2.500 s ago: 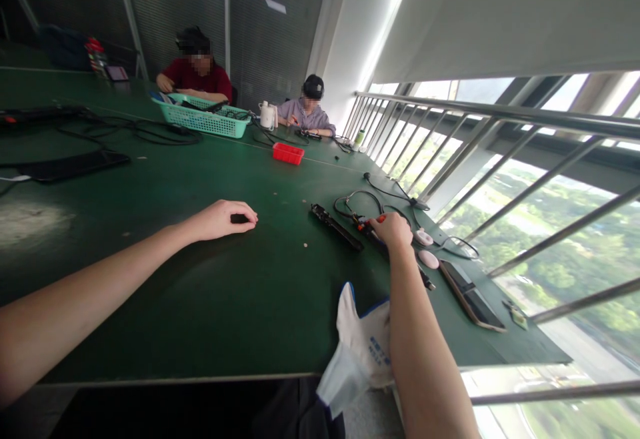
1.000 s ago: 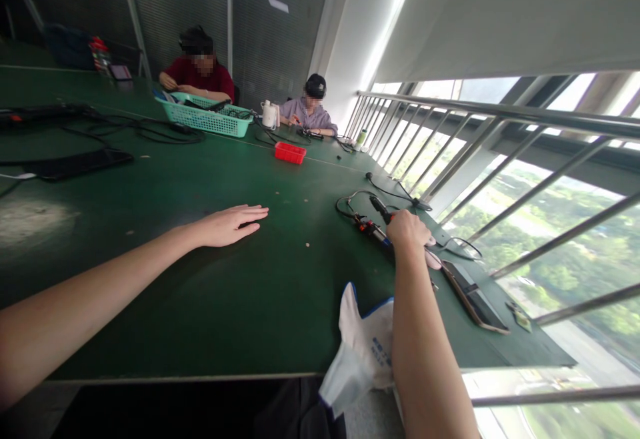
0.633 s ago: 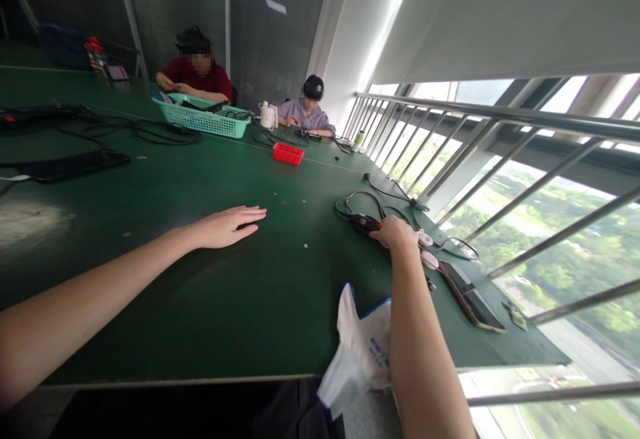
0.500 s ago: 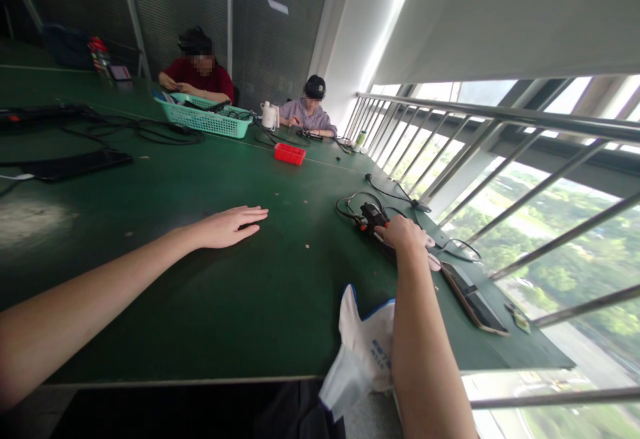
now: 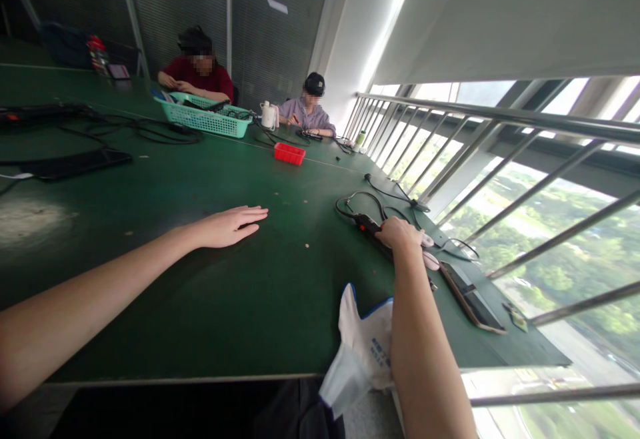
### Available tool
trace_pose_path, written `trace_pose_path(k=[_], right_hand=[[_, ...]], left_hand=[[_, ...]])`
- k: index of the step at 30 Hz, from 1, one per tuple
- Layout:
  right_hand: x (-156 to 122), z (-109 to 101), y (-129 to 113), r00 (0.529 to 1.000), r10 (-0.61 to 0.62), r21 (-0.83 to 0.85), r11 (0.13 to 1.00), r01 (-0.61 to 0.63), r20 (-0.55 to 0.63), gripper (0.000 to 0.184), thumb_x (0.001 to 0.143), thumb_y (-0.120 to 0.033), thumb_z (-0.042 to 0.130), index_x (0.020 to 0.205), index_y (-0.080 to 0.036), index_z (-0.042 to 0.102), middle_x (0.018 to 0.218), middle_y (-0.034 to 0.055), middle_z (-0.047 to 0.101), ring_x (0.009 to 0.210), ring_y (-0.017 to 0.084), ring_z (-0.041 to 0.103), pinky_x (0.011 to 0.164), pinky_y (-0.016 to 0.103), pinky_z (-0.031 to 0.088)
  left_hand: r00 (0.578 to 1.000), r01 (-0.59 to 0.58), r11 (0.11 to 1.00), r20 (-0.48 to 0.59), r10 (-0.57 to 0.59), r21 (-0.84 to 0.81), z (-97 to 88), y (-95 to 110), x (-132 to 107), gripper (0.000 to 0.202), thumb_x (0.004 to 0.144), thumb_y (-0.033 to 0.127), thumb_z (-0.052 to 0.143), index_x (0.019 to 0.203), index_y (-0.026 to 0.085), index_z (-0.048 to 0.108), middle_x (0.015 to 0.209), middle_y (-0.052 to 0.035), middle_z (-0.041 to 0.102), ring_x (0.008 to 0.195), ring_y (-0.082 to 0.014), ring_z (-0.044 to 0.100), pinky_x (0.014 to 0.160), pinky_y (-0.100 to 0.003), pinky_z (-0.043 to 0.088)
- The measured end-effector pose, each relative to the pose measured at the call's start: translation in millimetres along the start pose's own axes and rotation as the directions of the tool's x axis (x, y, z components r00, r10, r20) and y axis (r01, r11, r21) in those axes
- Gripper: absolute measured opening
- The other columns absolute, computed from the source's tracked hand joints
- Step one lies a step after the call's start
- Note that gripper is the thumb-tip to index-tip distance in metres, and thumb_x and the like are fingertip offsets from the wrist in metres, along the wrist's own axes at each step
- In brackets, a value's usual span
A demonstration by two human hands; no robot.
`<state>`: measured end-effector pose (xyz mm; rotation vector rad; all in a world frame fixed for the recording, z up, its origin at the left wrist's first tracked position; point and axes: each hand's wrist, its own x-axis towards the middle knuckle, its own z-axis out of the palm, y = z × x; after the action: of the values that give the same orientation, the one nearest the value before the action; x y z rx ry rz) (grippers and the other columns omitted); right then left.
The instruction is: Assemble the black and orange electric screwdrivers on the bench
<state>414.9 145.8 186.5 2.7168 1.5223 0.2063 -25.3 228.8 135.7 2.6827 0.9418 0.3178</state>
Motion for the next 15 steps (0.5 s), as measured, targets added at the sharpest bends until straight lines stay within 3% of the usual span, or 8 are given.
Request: trace_pose_path(k=[5,9,13,15], right_hand=[[3,2,-8,0.998,-0.057,0.022,0.998,0.057,0.006,0.044,0.075,-0.043,0.077,0.115,-0.025,0.075,0.107,0.0161,0.072,0.099,0.035,0.069,0.081,0.044,0.053],[2,8,-33,0.980,-0.192,0.092,0.976,0.197,-0.056,0.047,0.085,-0.049,0.067,0.128,-0.031,0.069,0.110,0.0111,0.073,0.102,0.030,0.068,0.083,0.037,0.052],[-12,13,-72,0.923,-0.369,0.147,0.912,0.383,-0.112,0.047,0.092,-0.044,0.060,0.137,-0.033,0.061,0.112,0.0088,0.074,0.104,0.028,0.068,0.087,0.034,0.050],[-22,14,-91,0.877,-0.462,0.174,0.860,0.480,-0.134,0.046,0.094,-0.040,0.057,0.140,-0.038,0.057,0.120,0.0035,0.072,0.108,0.024,0.067,0.092,0.033,0.050]], left_hand=[[1.000,-0.023,0.999,-0.016,0.022,-0.028,6.2,8,3,0.053,0.104,0.044,0.034,0.152,0.022,0.044,0.162,-0.0026,0.033,0.150,-0.0238,0.030,0.124,-0.044,0.023],[0.991,-0.131,0.988,-0.049,0.127,-0.083,15.6,22,7,0.048,0.104,0.041,0.036,0.147,0.025,0.051,0.157,-0.0018,0.043,0.145,-0.0223,0.039,0.123,-0.043,0.027],[0.967,-0.239,0.948,-0.138,0.213,-0.209,20.1,34,9,0.039,0.102,0.040,0.043,0.132,0.027,0.065,0.142,-0.0011,0.061,0.132,-0.0210,0.055,0.117,-0.038,0.038],[0.963,-0.237,0.922,-0.197,0.183,-0.306,18.5,36,10,0.038,0.101,0.042,0.045,0.127,0.026,0.067,0.134,-0.0018,0.067,0.122,-0.0212,0.063,0.110,-0.036,0.046]])
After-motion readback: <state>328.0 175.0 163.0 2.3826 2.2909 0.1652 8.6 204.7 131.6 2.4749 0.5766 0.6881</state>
